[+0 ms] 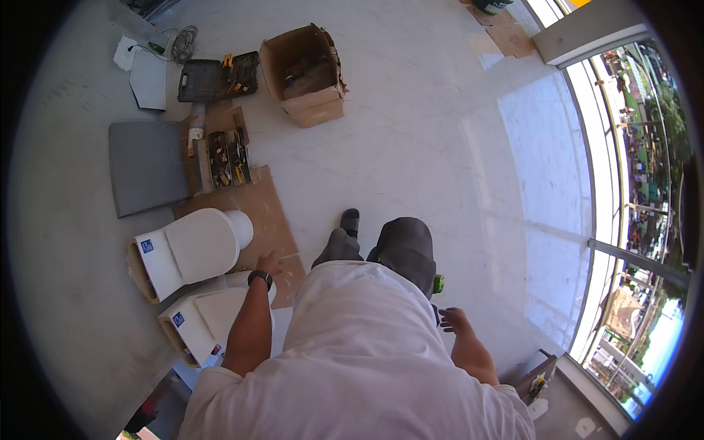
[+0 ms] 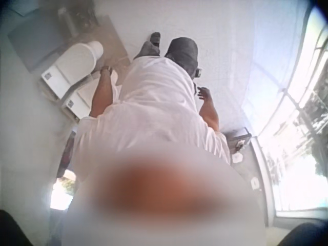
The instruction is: The person sits on the floor and uses an angle grinder to grind a circular area on the tiled floor. The person holds the tool with both hands and moves it in a circular motion to remove material from the floor surface.
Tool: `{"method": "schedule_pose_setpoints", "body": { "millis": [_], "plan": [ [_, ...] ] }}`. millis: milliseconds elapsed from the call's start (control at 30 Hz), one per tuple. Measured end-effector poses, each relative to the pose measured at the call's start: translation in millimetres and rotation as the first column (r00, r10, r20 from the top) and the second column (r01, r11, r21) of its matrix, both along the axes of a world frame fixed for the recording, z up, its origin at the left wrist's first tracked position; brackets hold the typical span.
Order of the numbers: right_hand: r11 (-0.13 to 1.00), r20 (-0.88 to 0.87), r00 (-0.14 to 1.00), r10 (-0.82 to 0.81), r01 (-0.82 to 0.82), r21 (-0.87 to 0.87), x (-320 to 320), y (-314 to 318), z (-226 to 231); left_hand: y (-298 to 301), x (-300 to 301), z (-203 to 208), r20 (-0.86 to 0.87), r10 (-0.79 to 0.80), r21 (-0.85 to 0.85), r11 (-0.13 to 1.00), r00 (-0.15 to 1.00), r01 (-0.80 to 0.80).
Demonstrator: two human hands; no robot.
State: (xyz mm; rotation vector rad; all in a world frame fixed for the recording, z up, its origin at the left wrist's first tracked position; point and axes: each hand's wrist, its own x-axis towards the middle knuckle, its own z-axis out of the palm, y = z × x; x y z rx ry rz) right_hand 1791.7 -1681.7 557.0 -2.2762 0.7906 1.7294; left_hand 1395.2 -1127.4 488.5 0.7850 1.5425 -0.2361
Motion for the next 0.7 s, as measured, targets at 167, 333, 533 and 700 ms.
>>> {"method": "schedule_pose_setpoints", "body": {
  "millis": [167,333,533,700],
  "plan": [
    [0.962,-0.035,0.963,-0.269,0.270,0.035,101.9,49.3,-0.9,165.0,176.3,33.6,0.163,-0.007,0.371,0.927,0.987,-0.054],
    [0.965,0.272,0.942,-0.196,0.136,0.223,310.2,182.1,-1.4,212.5,285.9,37.4,-0.012,0.011,0.270,0.963,1.000,-0.007],
    [0.893,0.537,0.843,-0.023,-0.224,0.391,550.0,373.7,29.2,183.2,357.7,19.0,-0.155,-0.042,-0.111,0.993,0.987,0.025],
    [0.889,0.503,0.864,0.036,-0.258,0.378,663.9,543.4,25.7,193.5,411.7,7.1,-0.154,0.079,-0.343,0.930,0.985,-0.128]
  ]
}}
